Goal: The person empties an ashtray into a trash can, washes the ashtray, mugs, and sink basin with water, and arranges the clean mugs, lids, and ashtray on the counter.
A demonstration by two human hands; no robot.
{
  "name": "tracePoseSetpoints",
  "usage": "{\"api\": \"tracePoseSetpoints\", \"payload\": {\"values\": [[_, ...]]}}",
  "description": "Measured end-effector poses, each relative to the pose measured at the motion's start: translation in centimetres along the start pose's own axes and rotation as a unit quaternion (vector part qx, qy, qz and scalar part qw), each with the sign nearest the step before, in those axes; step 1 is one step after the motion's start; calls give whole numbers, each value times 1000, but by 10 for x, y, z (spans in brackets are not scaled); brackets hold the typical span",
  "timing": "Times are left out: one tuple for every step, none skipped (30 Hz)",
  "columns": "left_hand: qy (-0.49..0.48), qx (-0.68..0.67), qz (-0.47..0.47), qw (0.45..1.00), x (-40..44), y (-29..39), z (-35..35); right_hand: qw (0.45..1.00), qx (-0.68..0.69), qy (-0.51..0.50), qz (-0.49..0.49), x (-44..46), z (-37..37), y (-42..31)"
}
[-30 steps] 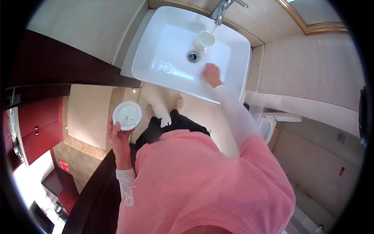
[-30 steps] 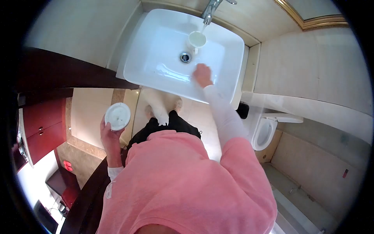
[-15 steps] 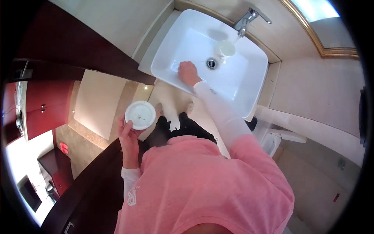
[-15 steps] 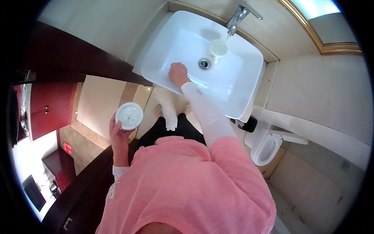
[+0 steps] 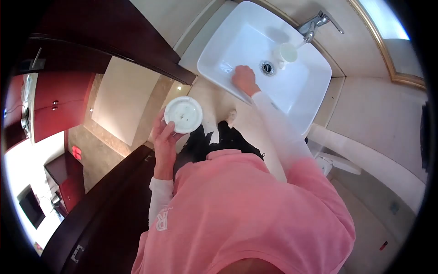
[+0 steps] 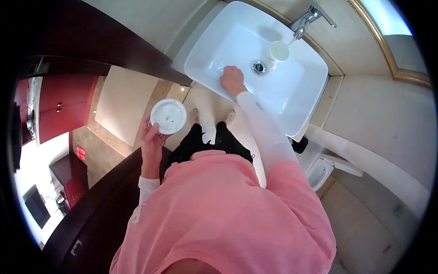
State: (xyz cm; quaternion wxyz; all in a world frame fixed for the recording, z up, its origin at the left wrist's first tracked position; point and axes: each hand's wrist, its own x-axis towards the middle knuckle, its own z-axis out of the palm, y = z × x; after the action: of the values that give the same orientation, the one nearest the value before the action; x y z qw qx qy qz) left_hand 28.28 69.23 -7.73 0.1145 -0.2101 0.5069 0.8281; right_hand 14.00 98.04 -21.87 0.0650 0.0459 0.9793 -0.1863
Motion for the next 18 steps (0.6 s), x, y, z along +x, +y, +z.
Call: {"api": "tracePoseSetpoints", "payload": {"values": [[1,8,2,1000,6,0,3,1000,-7,-2,15,-8,0,8],[1,16,5,1000,7,0,8,999,-14,-4,30,-15,-2,17],[1,24,8,1000,5,0,15,999,-21,-6,45,-25,-4,29],[-19,18,11,1000,8,-1,20,998,-22,14,56,-32,3,47],[-32,23,9,999,8,3,33,997,-23,35,66,-38,6,62],[-51,32,6,998,12,3,42,994,45,51,83,-45,-10,73],[-59,44,3,997,13,3,47,987,118,62,90,-57,-19,81],[-73,56,0,996,17,3,54,974,130,171,65,-71,-27,91],[-88,68,-3,994,22,2,62,949,195,229,91,-86,-40,102],[-97,86,-9,992,23,3,66,916,262,281,118,-108,-55,108],[-105,91,-9,990,27,0,72,873,326,333,142,-128,-71,117],[-115,100,-14,988,34,-6,81,828,395,348,192,-149,-92,124],[-134,109,-27,985,41,-17,91,773,454,369,245,-178,-116,134],[-157,115,-23,981,48,-27,98,709,509,391,291,-209,-127,147],[-175,126,-32,976,49,-29,112,671,509,418,340,-239,-125,163],[-181,138,-30,973,47,-34,126,636,512,436,379,-263,-123,177],[-188,149,-28,970,46,-38,140,599,513,453,416,-286,-121,190],[-199,172,-40,964,49,-41,156,553,509,477,456,-311,-109,204]]}}
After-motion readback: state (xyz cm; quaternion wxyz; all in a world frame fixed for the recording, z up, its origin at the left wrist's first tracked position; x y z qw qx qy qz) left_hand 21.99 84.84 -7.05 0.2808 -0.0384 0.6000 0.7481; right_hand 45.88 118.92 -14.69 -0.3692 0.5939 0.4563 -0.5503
